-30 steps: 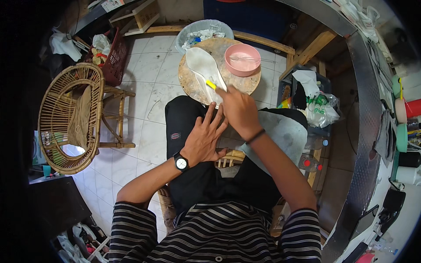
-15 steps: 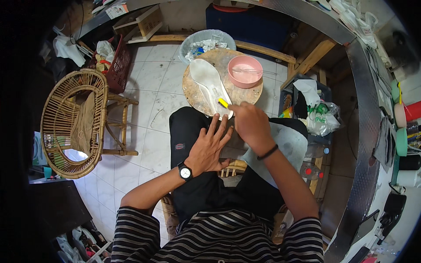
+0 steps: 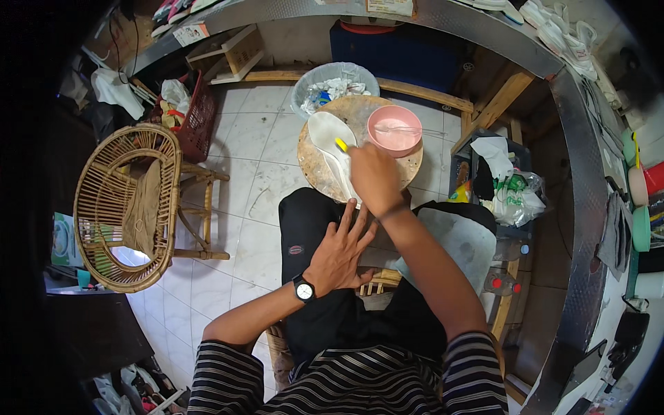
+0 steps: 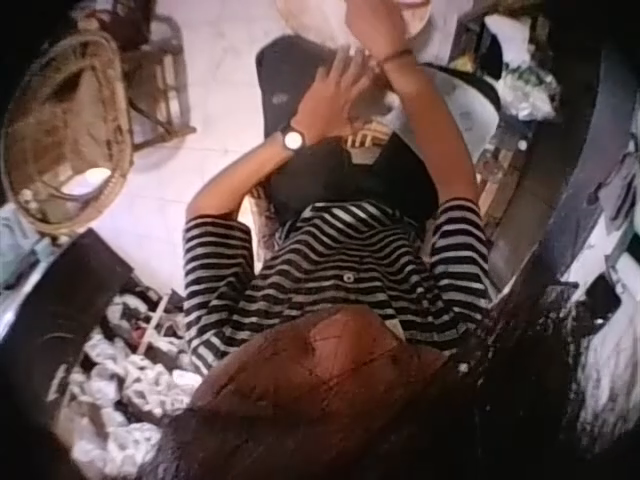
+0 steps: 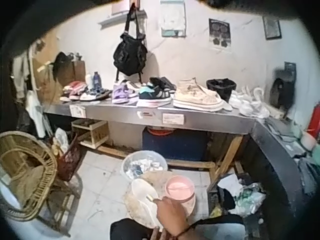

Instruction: Applying glue to the surface of a white shoe sole using a brush for repair.

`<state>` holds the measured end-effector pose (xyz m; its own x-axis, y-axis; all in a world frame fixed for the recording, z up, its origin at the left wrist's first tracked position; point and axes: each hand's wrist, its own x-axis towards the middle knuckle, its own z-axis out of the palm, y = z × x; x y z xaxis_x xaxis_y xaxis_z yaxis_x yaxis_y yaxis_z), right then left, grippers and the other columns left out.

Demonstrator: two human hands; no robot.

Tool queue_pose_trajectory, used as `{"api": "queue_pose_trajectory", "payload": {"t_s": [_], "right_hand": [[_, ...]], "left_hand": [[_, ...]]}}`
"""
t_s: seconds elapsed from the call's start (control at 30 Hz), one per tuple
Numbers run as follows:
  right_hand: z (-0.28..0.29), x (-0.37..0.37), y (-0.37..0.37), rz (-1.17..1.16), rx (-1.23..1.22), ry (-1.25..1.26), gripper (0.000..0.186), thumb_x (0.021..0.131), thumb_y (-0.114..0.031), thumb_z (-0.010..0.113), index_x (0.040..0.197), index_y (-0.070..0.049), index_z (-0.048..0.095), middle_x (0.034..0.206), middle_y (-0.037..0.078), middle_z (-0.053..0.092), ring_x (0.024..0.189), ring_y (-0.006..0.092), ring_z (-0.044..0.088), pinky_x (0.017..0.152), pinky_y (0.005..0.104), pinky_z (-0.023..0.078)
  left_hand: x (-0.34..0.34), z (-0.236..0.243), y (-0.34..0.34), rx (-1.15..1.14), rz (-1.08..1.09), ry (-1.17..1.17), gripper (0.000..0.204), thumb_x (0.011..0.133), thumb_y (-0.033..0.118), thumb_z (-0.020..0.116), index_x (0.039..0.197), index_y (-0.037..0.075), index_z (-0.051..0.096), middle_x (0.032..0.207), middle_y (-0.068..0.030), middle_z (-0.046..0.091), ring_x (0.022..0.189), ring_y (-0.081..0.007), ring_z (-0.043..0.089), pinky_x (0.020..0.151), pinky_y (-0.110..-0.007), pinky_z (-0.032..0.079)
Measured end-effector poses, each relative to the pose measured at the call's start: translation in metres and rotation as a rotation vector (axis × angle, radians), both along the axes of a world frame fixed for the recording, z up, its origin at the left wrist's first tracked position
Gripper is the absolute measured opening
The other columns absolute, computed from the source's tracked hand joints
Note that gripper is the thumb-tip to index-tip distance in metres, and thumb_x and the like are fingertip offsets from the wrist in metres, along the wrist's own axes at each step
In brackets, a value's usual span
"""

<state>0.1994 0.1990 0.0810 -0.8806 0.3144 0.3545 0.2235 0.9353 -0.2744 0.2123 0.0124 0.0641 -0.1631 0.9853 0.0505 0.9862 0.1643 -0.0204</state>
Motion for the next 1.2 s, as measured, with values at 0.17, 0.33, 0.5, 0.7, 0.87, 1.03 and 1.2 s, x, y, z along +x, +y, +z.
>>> {"api": "queue_pose_trajectory", "payload": {"t_s": [0.17, 0.33, 0.5, 0.7, 0.87, 1.03, 1.2], "right_hand": [[-0.047, -0.05, 0.02, 0.052, -0.107, 0.022, 0.032, 0.09, -0.003, 0.061, 0.115, -0.012, 0.078, 0.095, 0.016, 0.072, 0.093, 0.0362, 0.072, 0.082, 0.0461, 0.058], [-0.006, 0.073, 0.05, 0.195, -0.146, -0.11, 0.023, 0.093, -0.012, 0.065, 0.11, -0.012, 0.08, 0.1, 0.015, 0.074, 0.099, 0.0352, 0.069, 0.089, 0.046, 0.055], [0.07, 0.094, 0.091, 0.011, -0.304, 0.144, 0.02, 0.088, -0.016, 0.07, 0.105, -0.014, 0.081, 0.097, 0.016, 0.075, 0.095, 0.0375, 0.07, 0.087, 0.0473, 0.055], [0.075, 0.034, 0.102, -0.097, 0.145, -0.161, 0.017, 0.085, -0.013, 0.071, 0.098, -0.012, 0.082, 0.094, 0.017, 0.076, 0.088, 0.0372, 0.074, 0.08, 0.047, 0.059], [0.043, 0.007, 0.095, -0.237, 0.303, -0.286, 0.019, 0.085, -0.012, 0.068, 0.096, -0.013, 0.083, 0.109, 0.014, 0.076, 0.092, 0.035, 0.073, 0.086, 0.0475, 0.059], [0.044, 0.016, 0.096, -0.135, 0.118, -0.34, 0.024, 0.085, -0.01, 0.065, 0.101, -0.013, 0.083, 0.106, 0.016, 0.075, 0.095, 0.0359, 0.074, 0.087, 0.0465, 0.059], [0.061, 0.024, 0.095, -0.139, 0.218, -0.258, 0.021, 0.086, -0.009, 0.068, 0.1, -0.011, 0.083, 0.099, 0.017, 0.076, 0.089, 0.0358, 0.076, 0.081, 0.0452, 0.06]], "left_hand": [[-0.002, 0.005, -0.001, 0.014, 0.009, -0.003, 0.101, 0.074, 0.065, 0.071, 0.153, 0.006, 0.046, 0.163, -0.0278, 0.034, 0.15, -0.0482, 0.032, 0.092, -0.05, 0.052], [-0.004, 0.011, 0.001, -0.003, -0.008, -0.049, 0.099, 0.076, 0.061, 0.072, 0.153, 0.005, 0.045, 0.163, -0.0268, 0.034, 0.15, -0.0467, 0.033, 0.09, -0.05, 0.053], [-0.044, 0.025, 0.013, 0.189, -0.035, -0.303, 0.076, 0.084, 0.038, 0.074, 0.146, 0.001, 0.048, 0.145, -0.0215, 0.054, 0.135, -0.0348, 0.052, 0.107, -0.045, 0.043], [-0.176, 0.055, 0.077, 0.08, -0.066, -0.245, 0.097, 0.064, 0.03, 0.079, 0.151, 0.008, 0.044, 0.154, -0.0166, 0.05, 0.147, -0.0329, 0.044, 0.118, -0.05, 0.033], [-0.226, 0.056, 0.111, -0.317, -0.198, -0.042, 0.124, 0.053, 0.029, 0.087, 0.161, 0.012, 0.029, 0.162, -0.0149, 0.044, 0.155, -0.0314, 0.035, 0.126, -0.055, 0.025], [-0.229, 0.056, 0.097, -0.268, -0.342, -0.014, 0.12, 0.051, 0.031, 0.088, 0.157, 0.013, 0.036, 0.151, -0.0168, 0.053, 0.143, -0.031, 0.049, 0.121, -0.05, 0.033], [-0.209, 0.061, 0.057, -0.262, -0.068, 0.094, 0.105, 0.06, 0.05, 0.083, 0.148, 0.008, 0.044, 0.122, -0.016, 0.066, 0.103, -0.0343, 0.071, 0.099, -0.046, 0.049]]}}
